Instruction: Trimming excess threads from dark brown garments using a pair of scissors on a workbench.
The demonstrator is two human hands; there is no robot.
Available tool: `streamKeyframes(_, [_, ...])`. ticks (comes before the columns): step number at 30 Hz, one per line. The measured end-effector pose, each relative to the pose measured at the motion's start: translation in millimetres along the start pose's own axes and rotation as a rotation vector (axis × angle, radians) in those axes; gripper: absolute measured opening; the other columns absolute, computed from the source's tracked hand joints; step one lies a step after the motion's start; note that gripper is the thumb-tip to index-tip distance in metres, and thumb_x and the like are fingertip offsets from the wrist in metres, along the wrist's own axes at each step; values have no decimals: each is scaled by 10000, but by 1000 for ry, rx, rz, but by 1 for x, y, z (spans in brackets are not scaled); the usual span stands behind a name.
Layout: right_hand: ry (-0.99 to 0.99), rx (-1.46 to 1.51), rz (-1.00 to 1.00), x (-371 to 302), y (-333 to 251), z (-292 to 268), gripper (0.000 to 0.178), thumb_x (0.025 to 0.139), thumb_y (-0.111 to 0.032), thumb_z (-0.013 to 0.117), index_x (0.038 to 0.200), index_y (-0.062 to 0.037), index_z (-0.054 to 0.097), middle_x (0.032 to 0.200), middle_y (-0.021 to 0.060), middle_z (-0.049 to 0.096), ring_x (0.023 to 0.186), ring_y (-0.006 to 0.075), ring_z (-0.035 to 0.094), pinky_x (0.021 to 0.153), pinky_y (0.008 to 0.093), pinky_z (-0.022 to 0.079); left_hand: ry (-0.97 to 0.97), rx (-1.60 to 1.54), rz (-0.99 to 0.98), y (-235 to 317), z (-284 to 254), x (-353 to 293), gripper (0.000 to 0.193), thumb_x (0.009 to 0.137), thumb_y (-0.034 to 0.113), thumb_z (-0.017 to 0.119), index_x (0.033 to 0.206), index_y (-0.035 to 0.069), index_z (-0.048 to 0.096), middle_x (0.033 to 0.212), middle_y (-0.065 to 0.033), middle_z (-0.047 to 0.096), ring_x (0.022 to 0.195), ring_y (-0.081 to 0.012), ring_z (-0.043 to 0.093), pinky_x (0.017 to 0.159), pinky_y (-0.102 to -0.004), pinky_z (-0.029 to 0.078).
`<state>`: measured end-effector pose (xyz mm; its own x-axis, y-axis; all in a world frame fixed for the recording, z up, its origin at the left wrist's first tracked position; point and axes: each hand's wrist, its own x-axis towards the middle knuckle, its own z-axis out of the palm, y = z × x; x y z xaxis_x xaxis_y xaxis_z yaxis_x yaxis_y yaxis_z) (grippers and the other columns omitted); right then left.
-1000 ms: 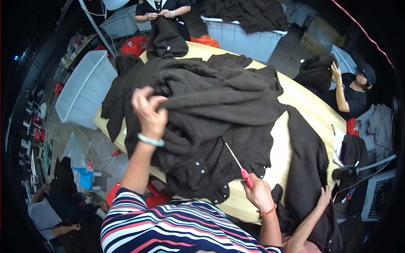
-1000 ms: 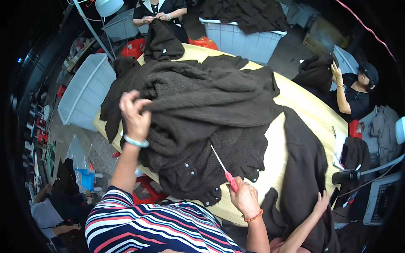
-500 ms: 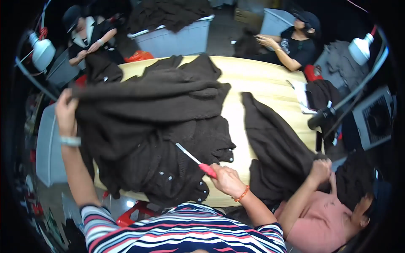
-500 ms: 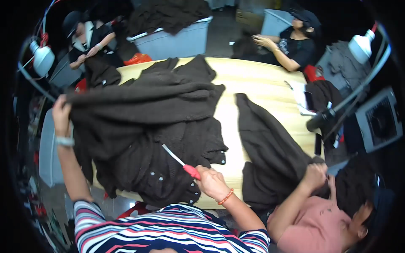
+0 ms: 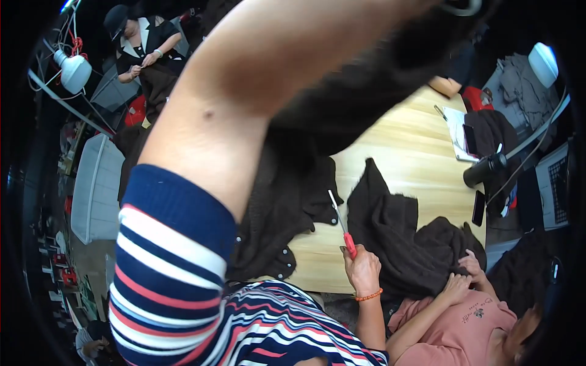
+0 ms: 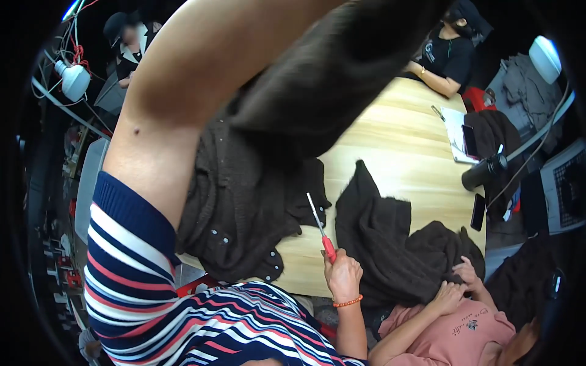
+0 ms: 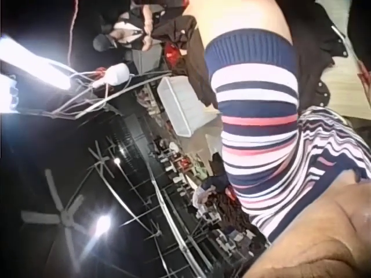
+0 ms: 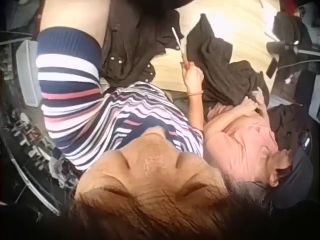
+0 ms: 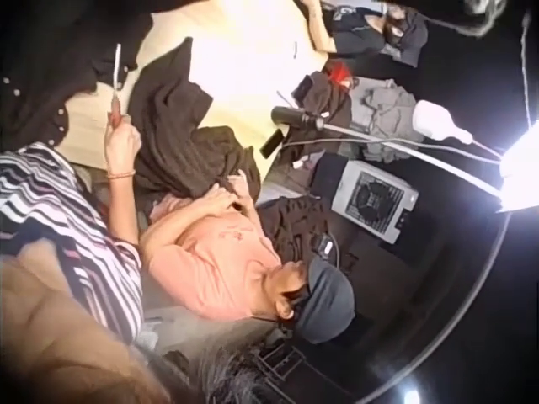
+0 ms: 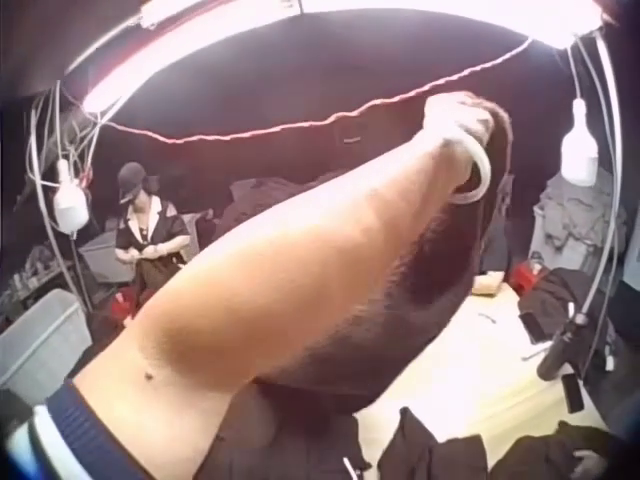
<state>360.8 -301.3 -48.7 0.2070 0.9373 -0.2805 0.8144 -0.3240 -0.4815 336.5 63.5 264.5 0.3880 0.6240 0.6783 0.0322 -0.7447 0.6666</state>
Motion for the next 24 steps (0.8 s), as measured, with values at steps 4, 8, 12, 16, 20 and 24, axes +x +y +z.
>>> streamKeyframes(4, [-7,-2,105,-10,28,1,379,908,-382,622,861,-9,673,733,254,647,751,446,648,690,521,512,-24,-58,-84,-16,83,2,181,769,-1,596,911,53,694,837,-84,682,737,-203,637,637,-342,505])
streamKeyframes(8, [86,146,93,-18,38,-7,291,907,-286,627,872,1,657,850,252,656,816,436,639,715,501,498,-12,-83,-148,-23,129,8,179,753,24,606,908,63,686,805,-93,676,705,-224,633,594,-368,495])
streamKeyframes(12, [239,358,-81,-12,52,0,158,900,-148,621,957,-2,646,920,222,621,857,398,615,751,460,490,-326,557,22,-133,107,-128,645,638,323,819,1215,107,628,1148,-171,614,1135,-353,552,1008,-431,436])
streamKeyframes(16, [210,475,-126,4,37,10,159,897,-113,610,1028,-30,641,871,192,616,847,374,606,764,455,487,-23,789,-285,-126,-56,-326,511,754,207,775,1209,41,612,1161,-190,613,1104,-363,569,973,-443,441])
streamKeyframes(20, [19,211,-163,23,-7,8,214,900,-137,615,1100,-70,654,944,186,658,860,358,602,780,456,496,311,931,-834,-147,-156,-492,538,779,184,786,1244,21,569,1088,-175,640,1053,-286,608,932,-393,493])
streamKeyframes(24, [-69,199,-404,39,-51,28,234,906,-132,590,1130,-68,615,944,194,645,896,370,616,792,486,487,322,641,-1036,-141,-158,-495,549,796,142,786,1257,-23,538,1031,-153,657,958,-208,641,852,-332,532])
